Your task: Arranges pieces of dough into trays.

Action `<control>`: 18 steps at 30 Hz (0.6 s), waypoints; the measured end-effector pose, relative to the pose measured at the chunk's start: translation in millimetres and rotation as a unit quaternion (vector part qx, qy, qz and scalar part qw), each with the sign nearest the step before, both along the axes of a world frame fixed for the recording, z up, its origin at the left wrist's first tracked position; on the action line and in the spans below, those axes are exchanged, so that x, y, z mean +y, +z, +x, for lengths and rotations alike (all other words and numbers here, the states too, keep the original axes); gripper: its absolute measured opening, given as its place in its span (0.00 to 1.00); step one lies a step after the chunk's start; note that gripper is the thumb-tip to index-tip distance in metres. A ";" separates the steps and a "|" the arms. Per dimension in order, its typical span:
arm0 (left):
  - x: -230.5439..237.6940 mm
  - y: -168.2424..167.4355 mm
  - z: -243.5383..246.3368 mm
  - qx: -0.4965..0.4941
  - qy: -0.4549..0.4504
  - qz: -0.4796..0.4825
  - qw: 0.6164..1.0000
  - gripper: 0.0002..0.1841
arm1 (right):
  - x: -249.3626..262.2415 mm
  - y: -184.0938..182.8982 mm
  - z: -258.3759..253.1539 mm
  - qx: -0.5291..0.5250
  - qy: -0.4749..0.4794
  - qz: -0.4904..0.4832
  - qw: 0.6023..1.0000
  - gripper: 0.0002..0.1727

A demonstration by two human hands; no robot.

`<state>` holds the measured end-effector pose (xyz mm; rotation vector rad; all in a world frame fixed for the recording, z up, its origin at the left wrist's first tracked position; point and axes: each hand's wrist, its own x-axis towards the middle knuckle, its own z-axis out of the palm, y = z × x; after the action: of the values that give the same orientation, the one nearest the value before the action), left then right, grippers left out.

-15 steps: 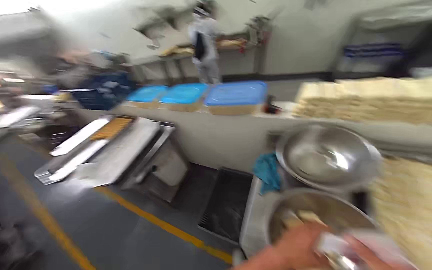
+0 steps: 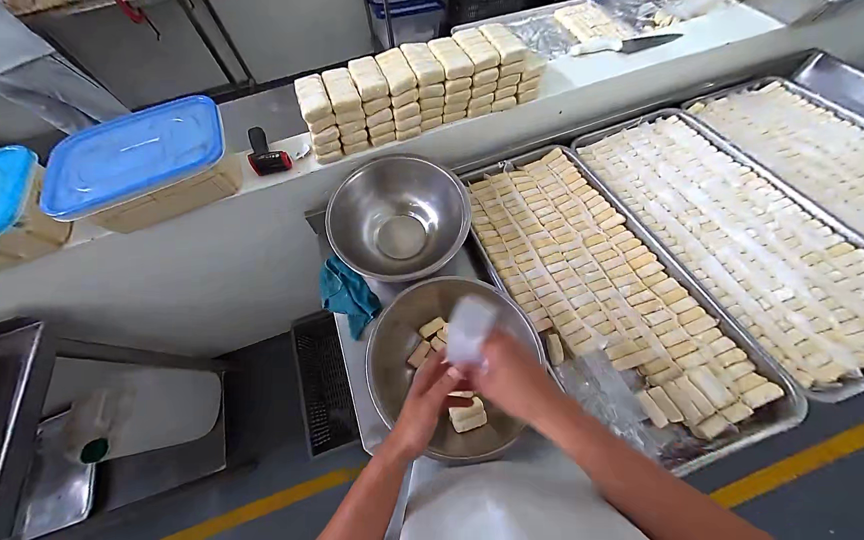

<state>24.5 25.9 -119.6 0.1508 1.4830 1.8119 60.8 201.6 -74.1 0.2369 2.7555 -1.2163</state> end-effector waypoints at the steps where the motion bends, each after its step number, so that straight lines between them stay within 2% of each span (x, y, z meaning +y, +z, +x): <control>1: 5.0 3.3 4.1 0.002 0.016 -0.005 1.000 0.18 | -12.5 -6.0 4.2 -0.017 0.069 -0.002 0.997 0.16; 3: 4.2 2.4 4.5 0.025 0.050 -0.024 0.998 0.11 | -19.2 -14.5 17.9 0.019 0.101 -0.036 0.994 0.19; 7: -23.8 5.2 -8.0 0.061 0.106 -0.058 0.991 0.14 | 16.8 -27.7 55.4 0.101 -0.007 -0.116 0.988 0.19; 11: -35.3 14.2 -22.0 0.082 0.134 -0.086 0.984 0.14 | 58.3 -43.1 87.0 0.075 -0.097 -0.126 0.984 0.16; 15: -14.6 12.1 -17.1 0.103 0.077 -0.077 0.989 0.12 | 88.5 -57.9 101.6 0.034 -0.149 -0.014 0.988 0.14; 18: -3.4 12.0 -11.0 0.151 0.036 -0.092 0.984 0.12 | 124.1 -72.6 98.0 -0.041 -0.226 0.040 0.972 0.13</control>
<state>13.5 22.4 -107.6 0.2939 1.8804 1.7541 158.8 325.7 -146.8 0.9447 2.7644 -1.1456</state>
